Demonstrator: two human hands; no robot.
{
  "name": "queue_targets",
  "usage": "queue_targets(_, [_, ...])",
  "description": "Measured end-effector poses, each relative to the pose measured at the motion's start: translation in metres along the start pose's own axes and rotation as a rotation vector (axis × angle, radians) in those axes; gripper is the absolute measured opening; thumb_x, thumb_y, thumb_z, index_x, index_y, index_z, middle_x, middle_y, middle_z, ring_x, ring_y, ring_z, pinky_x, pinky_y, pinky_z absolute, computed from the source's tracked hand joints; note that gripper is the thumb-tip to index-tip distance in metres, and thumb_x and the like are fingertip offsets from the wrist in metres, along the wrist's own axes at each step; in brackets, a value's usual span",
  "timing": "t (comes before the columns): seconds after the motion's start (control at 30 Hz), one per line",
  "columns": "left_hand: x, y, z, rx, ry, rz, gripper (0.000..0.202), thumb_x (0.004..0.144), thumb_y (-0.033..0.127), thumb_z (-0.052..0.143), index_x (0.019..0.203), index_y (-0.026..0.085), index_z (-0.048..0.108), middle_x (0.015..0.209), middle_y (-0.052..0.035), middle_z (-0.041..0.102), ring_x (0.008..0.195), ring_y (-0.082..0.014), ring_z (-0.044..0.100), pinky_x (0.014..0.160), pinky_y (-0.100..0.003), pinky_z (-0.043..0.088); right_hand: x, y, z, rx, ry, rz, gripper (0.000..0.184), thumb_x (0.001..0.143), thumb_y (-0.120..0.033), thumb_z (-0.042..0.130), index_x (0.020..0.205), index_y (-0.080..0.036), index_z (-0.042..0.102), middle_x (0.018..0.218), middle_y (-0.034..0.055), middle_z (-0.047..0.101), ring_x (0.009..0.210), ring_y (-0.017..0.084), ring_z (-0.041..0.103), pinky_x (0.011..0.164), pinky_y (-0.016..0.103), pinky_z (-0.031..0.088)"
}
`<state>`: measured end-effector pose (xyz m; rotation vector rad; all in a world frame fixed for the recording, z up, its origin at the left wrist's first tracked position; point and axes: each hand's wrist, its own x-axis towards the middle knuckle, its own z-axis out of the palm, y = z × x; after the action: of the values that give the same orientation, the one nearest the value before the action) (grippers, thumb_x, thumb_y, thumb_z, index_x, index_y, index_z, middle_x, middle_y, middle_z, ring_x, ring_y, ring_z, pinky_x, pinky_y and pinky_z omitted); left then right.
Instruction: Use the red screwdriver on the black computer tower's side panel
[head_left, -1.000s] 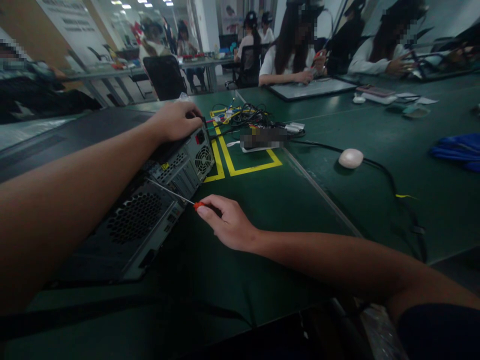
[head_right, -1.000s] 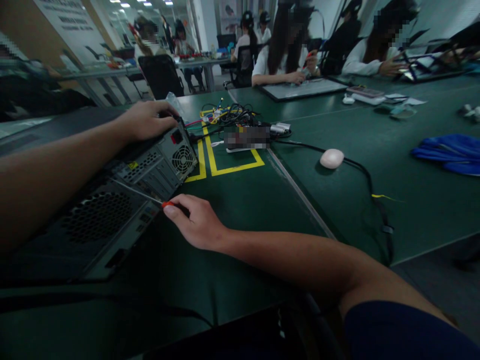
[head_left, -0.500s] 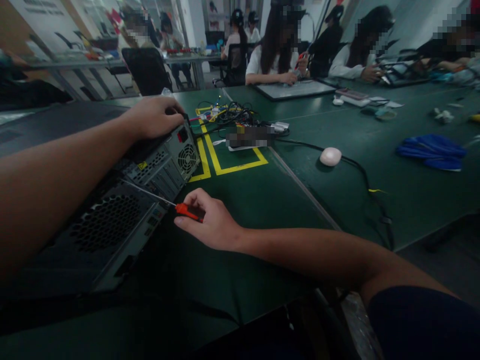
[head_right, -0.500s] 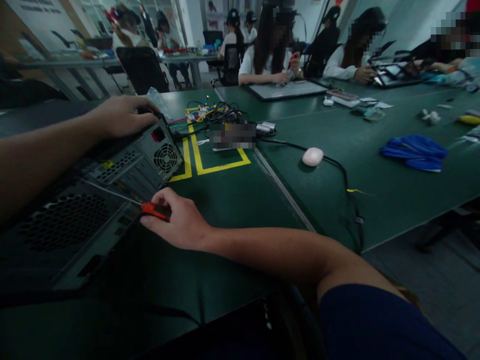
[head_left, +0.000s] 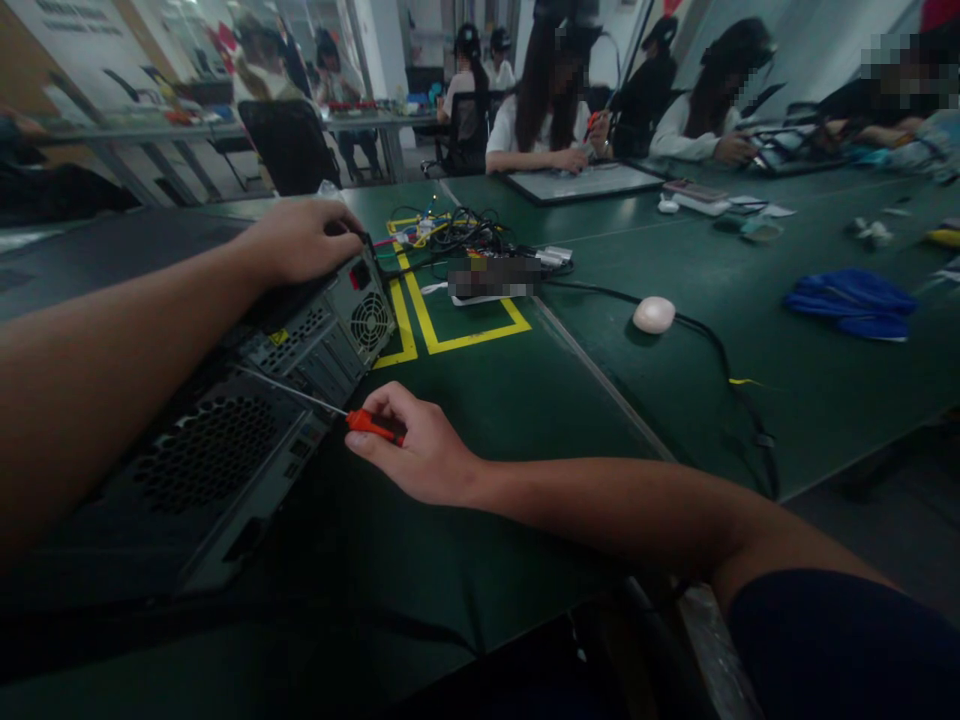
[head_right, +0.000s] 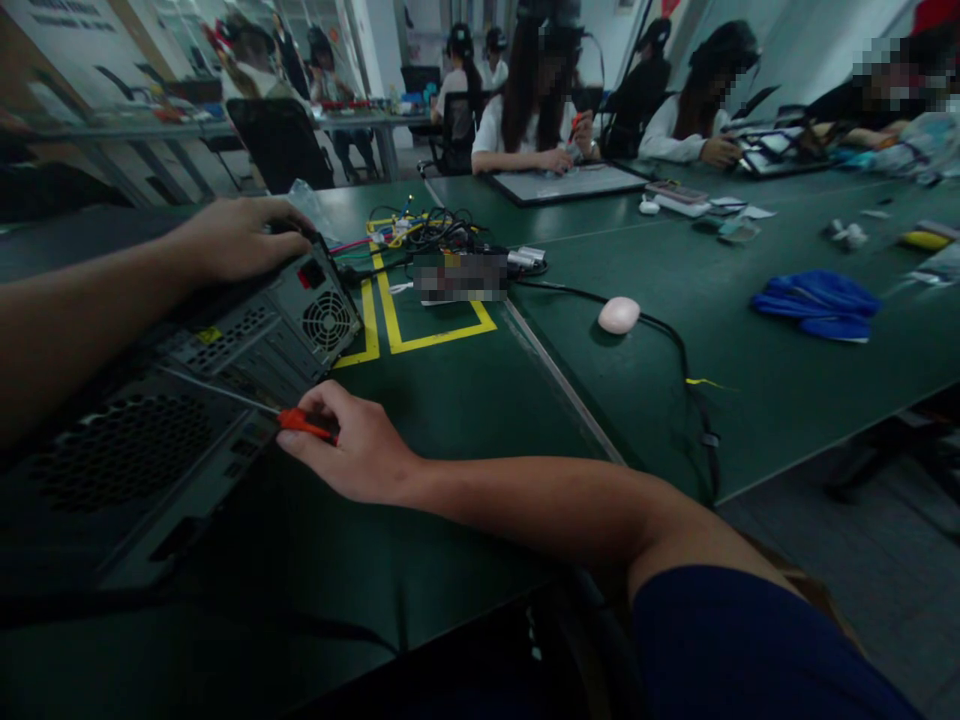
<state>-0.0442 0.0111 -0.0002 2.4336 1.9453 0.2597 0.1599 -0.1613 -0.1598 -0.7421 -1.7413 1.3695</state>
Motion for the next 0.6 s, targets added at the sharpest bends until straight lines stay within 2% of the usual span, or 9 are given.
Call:
queue_targets(0.1, [-0.0002,0.0011,-0.0007,0.001,-0.007,0.0,0.079,0.108,0.053,0.052,0.166,0.006,0.079,0.172,-0.0258,0.082,0.156,-0.045,0.073,0.139,-0.059,0.054,0.0,-0.0005,-0.0012,-0.008,-0.003,-0.009,0.037,0.107,-0.049,0.092,0.112,-0.03,0.061,0.101,-0.0035,0.068,0.089,0.022,0.066,0.088,0.039,0.056])
queue_targets(0.23, [-0.0009,0.0015,-0.0009,0.004,0.008,-0.013,0.078,0.108,0.054,0.052,0.165,0.008,0.08,0.171,-0.0247,0.083,0.155,-0.0451,0.073,0.138,-0.061,0.055,-0.0004,-0.0013,-0.0014,-0.03,0.006,-0.002,0.039,0.107,-0.054,0.093,0.112,-0.03,0.063,0.101,-0.003,0.071,0.09,0.023,0.068,0.089,0.039,0.058])
queue_targets(0.43, [0.0008,-0.002,-0.0001,0.023,-0.009,-0.003,0.073,0.113,0.052,0.048,0.164,0.01,0.079,0.171,-0.0231,0.083,0.155,-0.0389,0.073,0.136,-0.052,0.055,-0.0011,-0.0033,-0.0011,-0.056,0.016,0.012,0.038,0.107,-0.057,0.091,0.111,-0.03,0.065,0.104,-0.0017,0.074,0.091,0.023,0.068,0.093,0.04,0.059])
queue_targets(0.6, [0.0005,-0.002,-0.0005,0.018,-0.001,0.012,0.072,0.114,0.051,0.05,0.167,0.01,0.078,0.174,-0.0227,0.081,0.156,-0.0379,0.073,0.14,-0.053,0.053,-0.0013,-0.0026,-0.0011,-0.036,0.026,-0.014,0.037,0.11,-0.058,0.089,0.112,-0.028,0.068,0.104,-0.0015,0.074,0.095,0.024,0.07,0.096,0.04,0.059])
